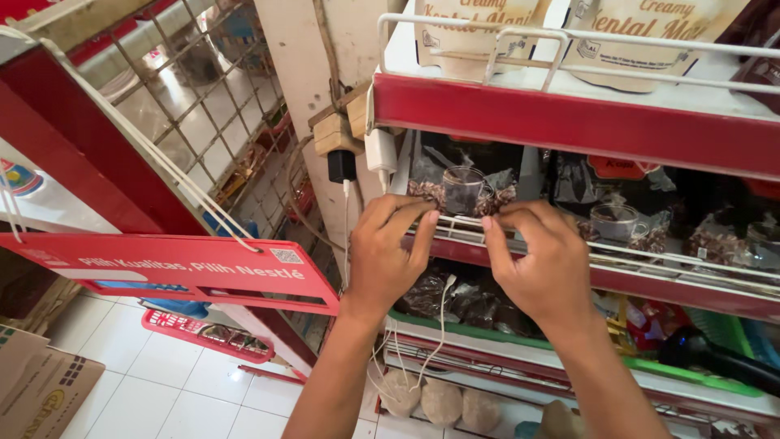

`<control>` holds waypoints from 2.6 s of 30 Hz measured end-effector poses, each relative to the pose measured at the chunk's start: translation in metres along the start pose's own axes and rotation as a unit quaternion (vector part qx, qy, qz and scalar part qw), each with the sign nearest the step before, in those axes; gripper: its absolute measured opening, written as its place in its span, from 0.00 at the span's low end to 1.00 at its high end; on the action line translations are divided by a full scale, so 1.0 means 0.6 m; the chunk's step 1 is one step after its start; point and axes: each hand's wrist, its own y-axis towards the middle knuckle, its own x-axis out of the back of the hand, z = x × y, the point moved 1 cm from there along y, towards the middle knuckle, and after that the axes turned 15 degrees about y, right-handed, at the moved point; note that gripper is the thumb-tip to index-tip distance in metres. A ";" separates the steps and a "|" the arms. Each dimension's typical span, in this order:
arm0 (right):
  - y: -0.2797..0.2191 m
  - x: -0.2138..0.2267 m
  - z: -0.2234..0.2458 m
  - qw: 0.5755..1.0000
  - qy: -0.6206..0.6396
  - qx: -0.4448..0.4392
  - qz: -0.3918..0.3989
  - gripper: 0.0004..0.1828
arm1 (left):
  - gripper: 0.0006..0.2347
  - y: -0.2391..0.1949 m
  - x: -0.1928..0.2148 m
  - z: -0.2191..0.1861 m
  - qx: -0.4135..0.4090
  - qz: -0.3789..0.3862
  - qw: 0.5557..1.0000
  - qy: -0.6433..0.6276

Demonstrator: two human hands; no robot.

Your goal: The person cleans store shelves by wiping them with a cloth and a spray bottle. They also handle various packaged goods, including coffee and detergent, moving them from boxes to the shelves.

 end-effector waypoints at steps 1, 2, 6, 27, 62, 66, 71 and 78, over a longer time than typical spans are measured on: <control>-0.001 0.001 0.000 1.000 -0.017 0.003 0.002 0.07 | 0.04 0.000 0.001 0.001 0.000 0.001 1.000 -0.003; -0.001 0.001 -0.001 1.000 -0.020 0.016 -0.001 0.06 | 0.04 0.000 0.002 0.003 -0.001 0.002 1.000 -0.007; -0.001 -0.004 -0.005 0.999 -0.010 0.050 -0.006 0.08 | 0.05 0.005 -0.002 0.006 -0.002 -0.001 1.000 -0.007; -0.007 -0.024 -0.003 0.995 -0.095 0.032 0.008 0.15 | 0.06 0.009 -0.011 -0.001 -0.053 0.014 0.991 0.121; -1.144 0.382 -0.336 0.769 0.016 -0.571 0.287 0.22 | 0.13 -0.983 -0.461 -0.383 -0.098 0.643 0.750 -0.121; -1.097 0.359 -0.364 0.769 0.142 -0.579 0.231 0.18 | 0.18 -0.954 -0.482 -0.378 -0.045 0.559 0.827 0.050; -0.994 0.303 -0.392 0.811 0.130 -0.519 0.238 0.19 | 0.31 -0.874 -0.538 -0.320 0.017 0.453 0.880 0.142; -0.927 0.251 -0.422 0.851 0.176 -0.473 0.143 0.26 | 0.23 -0.845 -0.573 -0.269 0.002 0.550 0.829 0.100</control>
